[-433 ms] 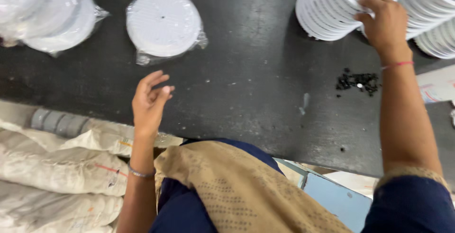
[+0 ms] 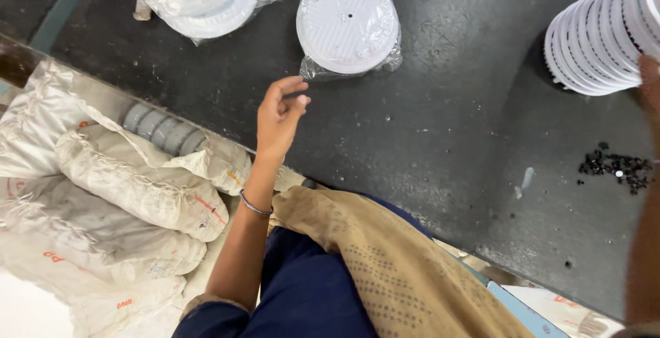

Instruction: The person sits at a factory workbench wrapping white cylindrical plastic components in clear plastic film and stacking round white plastic bases. They place wrapped components into a large white sack on the floor and continue wrapping more parts.

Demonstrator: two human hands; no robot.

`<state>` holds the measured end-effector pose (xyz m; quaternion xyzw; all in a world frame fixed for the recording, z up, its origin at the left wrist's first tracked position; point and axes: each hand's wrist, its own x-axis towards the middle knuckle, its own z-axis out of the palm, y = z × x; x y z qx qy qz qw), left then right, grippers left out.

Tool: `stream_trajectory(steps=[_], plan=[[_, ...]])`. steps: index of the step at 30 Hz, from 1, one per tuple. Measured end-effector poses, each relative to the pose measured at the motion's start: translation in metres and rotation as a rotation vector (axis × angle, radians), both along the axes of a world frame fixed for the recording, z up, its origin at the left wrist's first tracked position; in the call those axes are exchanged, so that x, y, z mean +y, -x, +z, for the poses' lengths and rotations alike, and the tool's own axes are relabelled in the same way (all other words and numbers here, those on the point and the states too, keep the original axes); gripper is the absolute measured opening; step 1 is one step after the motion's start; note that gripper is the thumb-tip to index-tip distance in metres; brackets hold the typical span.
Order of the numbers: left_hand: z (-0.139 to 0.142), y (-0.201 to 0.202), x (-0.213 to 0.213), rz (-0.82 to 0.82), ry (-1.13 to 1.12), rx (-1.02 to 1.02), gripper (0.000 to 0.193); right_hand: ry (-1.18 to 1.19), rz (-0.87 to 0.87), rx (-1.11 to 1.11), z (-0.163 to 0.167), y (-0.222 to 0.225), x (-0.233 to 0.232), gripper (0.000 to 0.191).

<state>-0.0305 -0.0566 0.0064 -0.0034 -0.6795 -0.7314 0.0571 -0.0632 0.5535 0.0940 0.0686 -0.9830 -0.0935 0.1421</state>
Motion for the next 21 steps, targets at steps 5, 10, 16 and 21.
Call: stream_trajectory(steps=[5,10,16,21], plan=[[-0.021,0.018,-0.014,0.117,0.003,-0.043,0.035,0.461,0.297,0.042,-0.028,0.031,-0.126,0.029],[-0.044,0.054,-0.028,0.161,-0.018,-0.054,0.038,1.225,0.168,-0.363,-0.072,0.078,-0.251,0.04],[-0.065,0.124,-0.013,0.131,-0.008,-0.133,0.061,1.71,-0.102,-0.548,-0.089,0.159,-0.318,0.06],[-0.055,0.152,0.017,0.053,-0.193,-0.187,0.079,1.917,-0.121,-0.565,-0.087,0.175,-0.347,0.057]])
